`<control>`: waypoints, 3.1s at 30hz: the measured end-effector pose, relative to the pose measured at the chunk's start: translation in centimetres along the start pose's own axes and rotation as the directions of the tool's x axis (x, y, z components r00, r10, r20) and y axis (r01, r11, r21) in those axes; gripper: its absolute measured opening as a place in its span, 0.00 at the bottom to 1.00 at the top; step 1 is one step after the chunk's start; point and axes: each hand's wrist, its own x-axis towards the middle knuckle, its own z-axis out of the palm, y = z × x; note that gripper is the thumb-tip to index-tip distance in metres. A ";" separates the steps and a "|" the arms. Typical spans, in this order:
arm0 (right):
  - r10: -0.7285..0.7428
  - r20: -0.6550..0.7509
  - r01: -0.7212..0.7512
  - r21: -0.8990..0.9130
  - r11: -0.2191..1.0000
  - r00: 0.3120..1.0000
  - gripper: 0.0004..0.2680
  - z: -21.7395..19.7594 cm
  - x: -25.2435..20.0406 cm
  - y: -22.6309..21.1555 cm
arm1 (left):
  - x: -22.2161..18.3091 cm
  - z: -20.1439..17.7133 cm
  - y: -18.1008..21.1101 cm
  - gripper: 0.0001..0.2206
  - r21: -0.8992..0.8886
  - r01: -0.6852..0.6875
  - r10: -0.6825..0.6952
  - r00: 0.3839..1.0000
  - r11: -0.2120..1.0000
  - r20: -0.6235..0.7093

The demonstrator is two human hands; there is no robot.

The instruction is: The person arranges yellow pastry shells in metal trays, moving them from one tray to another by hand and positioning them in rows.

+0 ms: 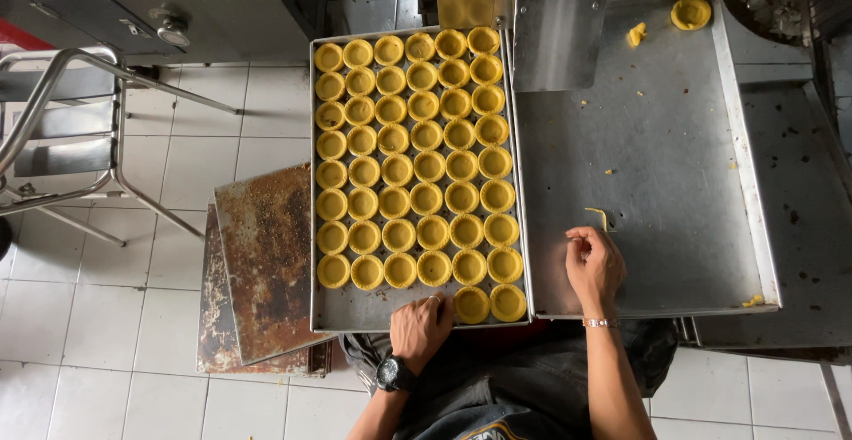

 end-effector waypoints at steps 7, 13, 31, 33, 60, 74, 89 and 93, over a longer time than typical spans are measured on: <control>0.060 0.023 -0.058 -0.046 0.997 0.998 0.08 0.1 -0.1 0.2 | 0.0 -0.1 0.0 0.20 -0.009 0.021 -0.021 0.999 1.000 0.048; 0.017 0.007 -0.017 -0.017 1.000 1.000 0.07 0.3 -0.1 0.4 | 0.0 -0.1 0.0 0.20 -0.028 0.003 -0.002 1.000 1.000 0.027; 0.002 -0.004 -0.002 -0.020 1.000 1.000 0.08 0.6 -0.3 1.2 | -0.1 0.0 -0.1 0.19 -0.007 -0.007 0.007 1.000 1.000 0.028; 0.110 0.016 -0.111 0.033 0.993 0.994 0.11 0.1 0.2 0.8 | 0.1 0.1 0.0 0.20 -0.013 0.006 -0.006 1.000 1.000 0.027; -0.014 0.611 -0.544 0.716 0.437 0.792 0.12 1.3 -0.4 -5.3 | 2.4 -5.5 3.9 0.26 -0.839 0.390 -0.255 0.916 0.379 0.310; 0.346 0.357 -0.493 0.708 0.505 0.868 0.11 4.8 9.1 -2.2 | -0.4 -5.2 -4.5 0.13 -0.477 0.323 -0.292 0.946 0.817 0.141; 0.434 0.577 -0.554 0.810 -0.193 0.692 0.16 8.2 18.5 -6.2 | -2.9 -6.9 -6.7 0.16 -0.151 0.122 -0.123 0.992 0.981 0.001; 0.412 -0.229 -0.151 0.690 0.708 0.882 0.11 11.3 22.7 -5.0 | -4.9 -6.1 -6.9 0.18 0.155 0.129 -0.122 0.991 0.979 -0.057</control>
